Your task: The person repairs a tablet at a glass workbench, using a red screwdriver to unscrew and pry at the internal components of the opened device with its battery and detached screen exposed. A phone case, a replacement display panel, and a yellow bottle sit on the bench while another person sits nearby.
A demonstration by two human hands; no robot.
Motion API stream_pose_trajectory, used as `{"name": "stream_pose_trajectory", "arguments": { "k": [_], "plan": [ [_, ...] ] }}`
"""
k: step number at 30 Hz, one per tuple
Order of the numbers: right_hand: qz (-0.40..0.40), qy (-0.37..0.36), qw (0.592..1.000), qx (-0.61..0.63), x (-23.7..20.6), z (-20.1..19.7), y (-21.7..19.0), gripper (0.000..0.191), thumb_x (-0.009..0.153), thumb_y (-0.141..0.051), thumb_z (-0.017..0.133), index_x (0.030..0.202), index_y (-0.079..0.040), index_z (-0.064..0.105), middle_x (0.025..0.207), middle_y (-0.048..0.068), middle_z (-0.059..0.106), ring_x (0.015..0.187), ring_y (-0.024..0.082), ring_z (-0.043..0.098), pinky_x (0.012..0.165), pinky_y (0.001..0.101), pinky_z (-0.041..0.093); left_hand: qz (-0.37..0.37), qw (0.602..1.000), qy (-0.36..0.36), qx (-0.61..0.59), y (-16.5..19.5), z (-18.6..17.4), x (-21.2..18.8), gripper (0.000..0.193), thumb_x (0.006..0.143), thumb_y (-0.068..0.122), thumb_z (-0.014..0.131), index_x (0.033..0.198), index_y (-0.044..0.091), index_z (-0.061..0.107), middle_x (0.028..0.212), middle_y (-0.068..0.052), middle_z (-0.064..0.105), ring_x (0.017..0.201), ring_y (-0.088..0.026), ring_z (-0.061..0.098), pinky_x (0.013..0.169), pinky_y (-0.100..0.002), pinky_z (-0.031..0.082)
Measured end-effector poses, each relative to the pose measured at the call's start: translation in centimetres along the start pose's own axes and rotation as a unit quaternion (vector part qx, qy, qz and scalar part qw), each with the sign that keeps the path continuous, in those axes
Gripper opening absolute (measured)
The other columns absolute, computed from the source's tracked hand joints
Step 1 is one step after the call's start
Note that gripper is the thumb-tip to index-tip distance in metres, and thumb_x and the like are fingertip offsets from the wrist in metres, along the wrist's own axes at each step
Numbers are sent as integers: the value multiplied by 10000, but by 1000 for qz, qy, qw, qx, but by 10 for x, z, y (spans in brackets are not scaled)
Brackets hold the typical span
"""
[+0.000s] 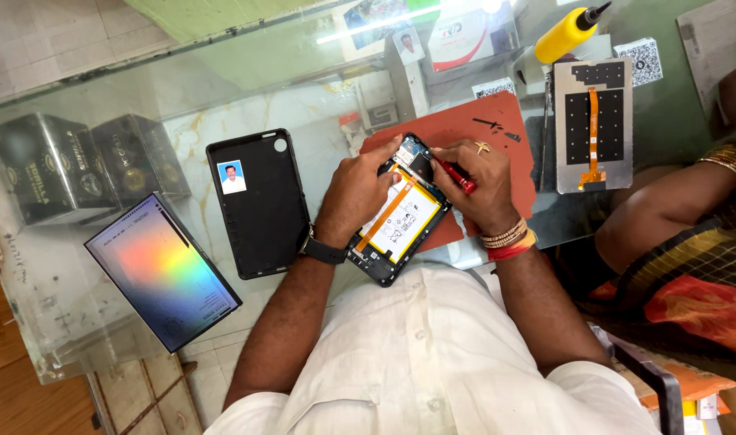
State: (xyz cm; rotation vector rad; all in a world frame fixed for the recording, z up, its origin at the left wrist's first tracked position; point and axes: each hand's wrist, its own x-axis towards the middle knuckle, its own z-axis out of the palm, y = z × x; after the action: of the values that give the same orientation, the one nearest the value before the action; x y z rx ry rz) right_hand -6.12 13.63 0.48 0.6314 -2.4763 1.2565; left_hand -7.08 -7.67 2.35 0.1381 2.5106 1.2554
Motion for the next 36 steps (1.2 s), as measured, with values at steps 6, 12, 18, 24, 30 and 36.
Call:
{"name": "stream_pose_trajectory", "arguments": {
  "k": [6,12,18,24,30,36],
  "plan": [
    [-27,-8,999,-20,2,1,0,151,877,34,791,998,13,702,952,140,735,860,280,731,737,374,570,-7,1000,-5,7,-2,0,1,577,885,137,716,1439,214,575,1068,-214,725,952,-407,702,819,-478,555],
    [-51,-6,997,-58,1,4,0,197,860,35,807,1035,7,722,952,135,729,847,282,715,746,387,560,10,1000,-1,-5,-5,0,2,574,884,122,720,1436,192,577,1099,-210,722,969,-406,699,824,-474,561],
    [-93,-6,991,-99,0,5,-3,216,861,27,813,1049,-1,712,988,133,736,881,292,718,784,398,568,4,1000,-3,-1,-8,0,2,583,877,124,725,1436,189,574,1119,-193,721,973,-401,699,831,-475,559],
    [-84,-7,992,-98,-1,6,-2,204,861,24,818,1038,-2,719,981,134,741,872,288,724,764,397,566,21,1000,6,-4,-10,0,2,571,877,114,724,1427,177,585,1153,-188,715,992,-400,696,845,-473,557],
    [-25,-5,1000,-15,1,5,2,164,880,22,797,1017,2,710,972,147,745,850,271,743,732,358,579,11,1000,5,-5,-10,-1,2,573,869,118,730,1421,171,589,1154,-190,716,1010,-395,694,860,-466,556],
    [-23,-19,1000,-9,6,5,6,162,885,24,797,1018,2,706,976,147,748,861,272,747,735,354,583,34,999,16,-24,-8,-4,4,549,862,92,739,1393,125,605,1185,-194,712,1043,-394,689,867,-462,559]
  ]
}}
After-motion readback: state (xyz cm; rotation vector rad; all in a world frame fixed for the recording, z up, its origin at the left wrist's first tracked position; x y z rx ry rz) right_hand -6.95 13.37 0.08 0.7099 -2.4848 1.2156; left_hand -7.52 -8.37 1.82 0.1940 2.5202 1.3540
